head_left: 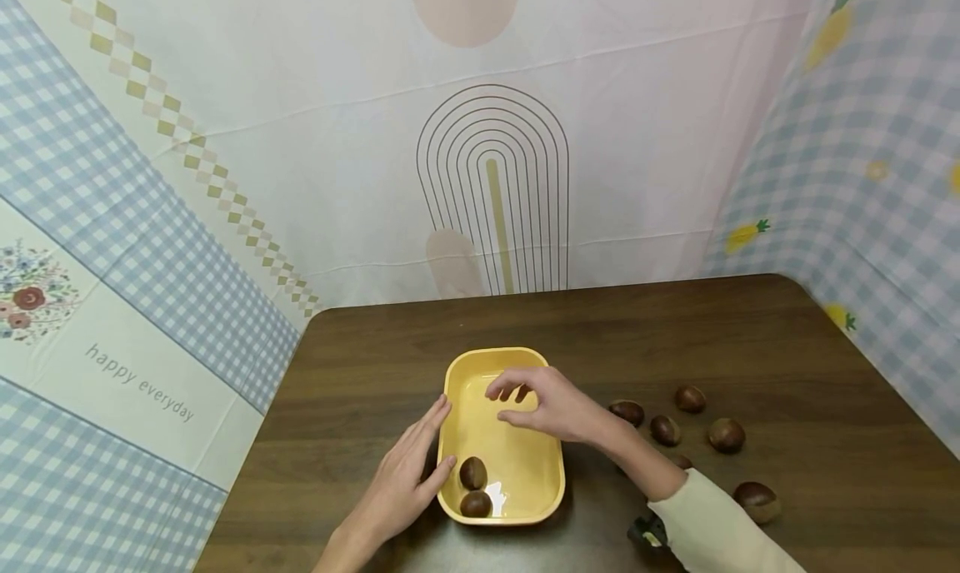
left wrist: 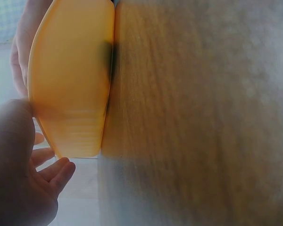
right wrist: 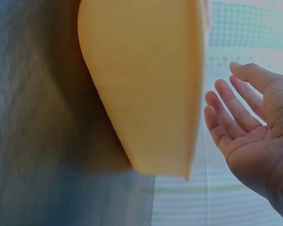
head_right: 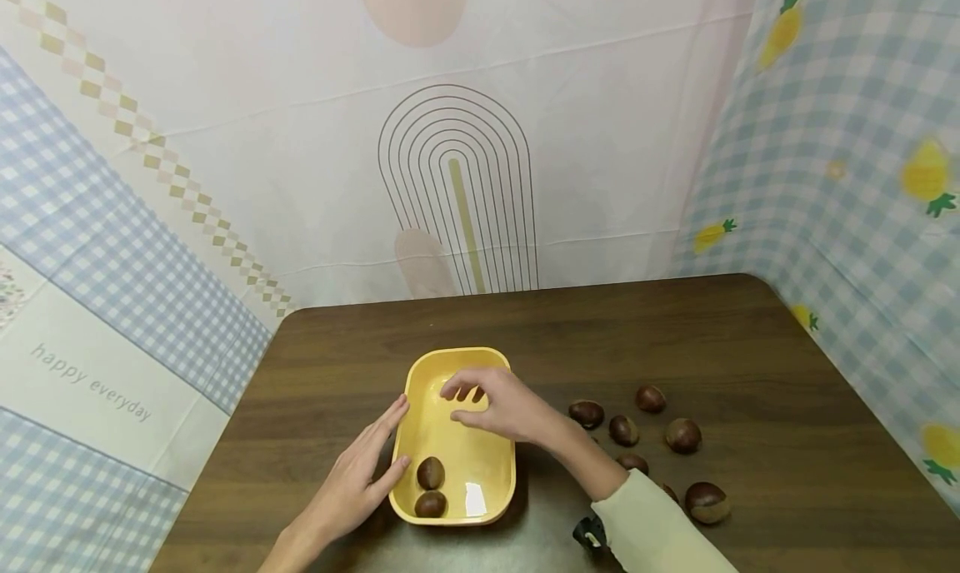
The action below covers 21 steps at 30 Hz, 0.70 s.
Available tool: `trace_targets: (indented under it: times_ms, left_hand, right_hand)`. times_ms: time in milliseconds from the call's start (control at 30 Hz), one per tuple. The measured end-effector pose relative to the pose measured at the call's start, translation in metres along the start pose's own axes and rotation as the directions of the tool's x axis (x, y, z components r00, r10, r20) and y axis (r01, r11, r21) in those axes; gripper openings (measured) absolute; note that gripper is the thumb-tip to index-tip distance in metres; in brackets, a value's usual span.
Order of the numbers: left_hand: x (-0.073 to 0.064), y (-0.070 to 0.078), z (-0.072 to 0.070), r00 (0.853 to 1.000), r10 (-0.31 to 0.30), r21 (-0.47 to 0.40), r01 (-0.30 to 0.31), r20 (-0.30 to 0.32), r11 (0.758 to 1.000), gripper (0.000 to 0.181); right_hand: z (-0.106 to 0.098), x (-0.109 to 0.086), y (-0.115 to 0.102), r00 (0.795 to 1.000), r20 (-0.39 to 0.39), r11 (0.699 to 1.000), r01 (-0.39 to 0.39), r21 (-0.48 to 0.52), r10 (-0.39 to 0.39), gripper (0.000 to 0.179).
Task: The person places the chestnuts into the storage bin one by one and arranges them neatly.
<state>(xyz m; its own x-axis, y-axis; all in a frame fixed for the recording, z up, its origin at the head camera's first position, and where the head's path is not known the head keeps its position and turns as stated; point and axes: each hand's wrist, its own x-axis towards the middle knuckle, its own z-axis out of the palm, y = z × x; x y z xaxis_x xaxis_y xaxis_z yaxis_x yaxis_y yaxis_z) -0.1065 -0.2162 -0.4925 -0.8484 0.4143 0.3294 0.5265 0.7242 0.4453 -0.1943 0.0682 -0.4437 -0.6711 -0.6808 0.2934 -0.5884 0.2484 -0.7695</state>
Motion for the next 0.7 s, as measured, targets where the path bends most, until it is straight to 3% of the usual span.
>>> trace_targets:
  times_ms: [333, 700]
  left_hand:
    - [0.0, 0.0, 0.001, 1.0, 0.004, -0.001, -0.004, -0.01, 1.0, 0.073]
    - [-0.001, 0.002, 0.001, 1.0, 0.0, -0.01, 0.0, -0.007, 1.0, 0.072]
  right_hand:
    - [-0.041, -0.024, 0.016, 0.988, -0.151, 0.999, -0.025, 0.025, 0.028, 0.026]
    - [-0.071, -0.058, 0.035, 0.959, -0.216, 0.982, -0.19, -0.004, 0.184, 0.026]
